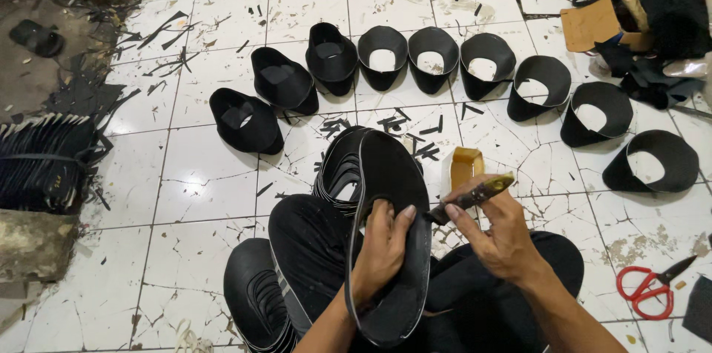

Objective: The person sits on the workshop floor and uses a brush to apply glue from a small container along the edges of black shoe upper components, then places each treated piece in a row on the floor with the others.

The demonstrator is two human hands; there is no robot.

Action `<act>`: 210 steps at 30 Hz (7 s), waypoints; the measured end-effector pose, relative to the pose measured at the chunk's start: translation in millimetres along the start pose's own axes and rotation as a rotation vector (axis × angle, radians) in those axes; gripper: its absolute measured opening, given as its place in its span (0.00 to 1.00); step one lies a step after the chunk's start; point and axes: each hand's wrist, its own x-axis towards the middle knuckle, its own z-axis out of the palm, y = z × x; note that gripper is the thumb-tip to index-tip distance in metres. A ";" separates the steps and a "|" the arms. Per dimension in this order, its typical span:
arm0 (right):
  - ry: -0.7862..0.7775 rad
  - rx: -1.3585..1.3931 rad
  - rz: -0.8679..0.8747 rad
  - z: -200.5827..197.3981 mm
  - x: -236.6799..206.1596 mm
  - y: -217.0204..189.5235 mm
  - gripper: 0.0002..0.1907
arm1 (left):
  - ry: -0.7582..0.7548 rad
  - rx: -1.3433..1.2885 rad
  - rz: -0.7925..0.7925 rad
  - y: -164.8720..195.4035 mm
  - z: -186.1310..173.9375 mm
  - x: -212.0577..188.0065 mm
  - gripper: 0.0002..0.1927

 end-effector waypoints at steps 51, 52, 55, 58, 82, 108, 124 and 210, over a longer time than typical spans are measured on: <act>0.687 0.874 0.734 -0.1 -142.6 232.7 0.12 | -0.275 -0.178 0.048 -3.9 -72.8 299.0 0.17; 0.721 0.897 0.783 -0.7 -138.8 232.5 0.13 | -0.259 -0.119 0.155 1.7 -65.9 315.4 0.17; 0.745 0.957 0.893 -7.4 -130.0 236.6 0.15 | -0.188 0.070 0.389 14.6 -43.1 356.1 0.16; 0.605 0.955 0.970 -16.6 -124.4 257.0 0.19 | -0.102 0.255 0.457 28.9 -22.3 398.9 0.16; 0.517 0.848 1.135 -1.8 -165.3 340.9 0.21 | 0.079 0.602 0.636 -56.2 35.8 481.9 0.20; 0.738 1.000 0.702 -7.9 -129.8 210.6 0.11 | -0.392 0.728 -0.090 -126.7 -22.1 170.4 0.36; 0.664 0.936 0.625 3.1 -78.1 129.9 0.27 | 0.042 -0.767 0.008 -36.3 -5.3 86.3 0.11; -0.251 -0.052 -0.122 -8.8 -1.1 40.2 0.14 | -0.078 -0.458 -0.235 -55.4 16.7 45.5 0.30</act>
